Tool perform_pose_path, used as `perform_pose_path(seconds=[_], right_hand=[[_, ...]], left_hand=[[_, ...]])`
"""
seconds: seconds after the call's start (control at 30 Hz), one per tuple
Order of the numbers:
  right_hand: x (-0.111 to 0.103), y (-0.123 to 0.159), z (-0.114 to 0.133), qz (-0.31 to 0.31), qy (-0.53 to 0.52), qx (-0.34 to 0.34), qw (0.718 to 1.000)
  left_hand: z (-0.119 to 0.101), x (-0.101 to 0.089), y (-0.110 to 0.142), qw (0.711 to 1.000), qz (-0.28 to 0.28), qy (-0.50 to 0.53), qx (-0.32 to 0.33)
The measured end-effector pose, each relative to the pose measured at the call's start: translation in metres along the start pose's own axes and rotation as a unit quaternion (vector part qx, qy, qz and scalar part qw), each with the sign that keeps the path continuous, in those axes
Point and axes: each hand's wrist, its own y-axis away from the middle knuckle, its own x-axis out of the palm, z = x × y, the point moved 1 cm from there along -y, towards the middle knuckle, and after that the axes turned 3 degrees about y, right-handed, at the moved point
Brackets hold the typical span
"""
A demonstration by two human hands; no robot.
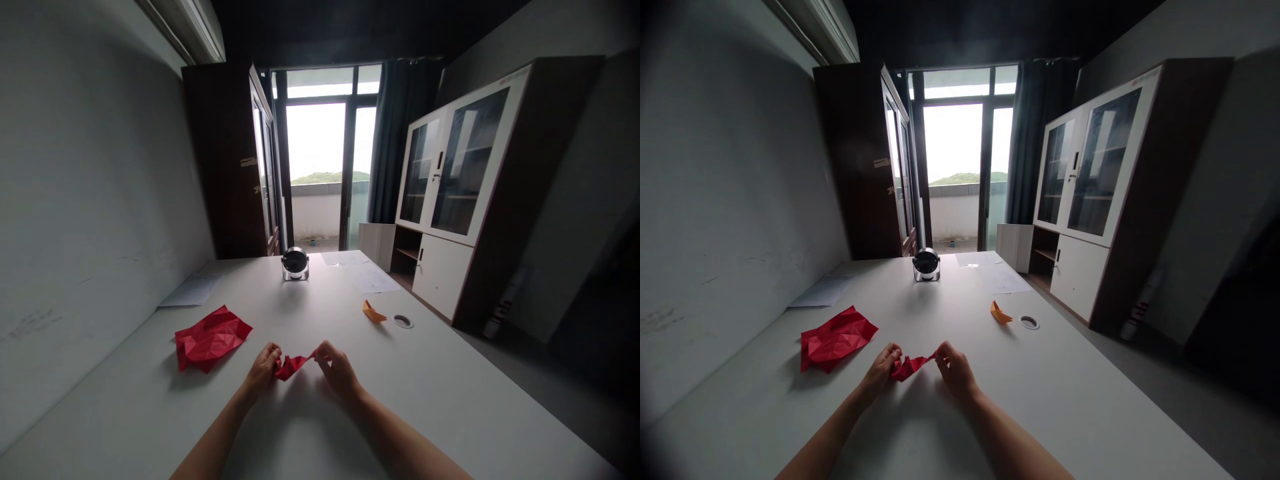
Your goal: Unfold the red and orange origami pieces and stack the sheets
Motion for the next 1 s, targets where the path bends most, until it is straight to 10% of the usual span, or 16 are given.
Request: perform_pose_path(seconds=[0.43,1.0], right_hand=[[-0.004,0.001,0.008,-0.037,0.032,-0.004,0.999],[-0.012,0.000,0.008,-0.109,0.112,0.006,0.988]], left_hand=[[-0.019,0.024,0.021,0.951,0.096,-0.291,0.052],[-0.030,0.041,0.030,0.981,0.100,-0.163,0.016]])
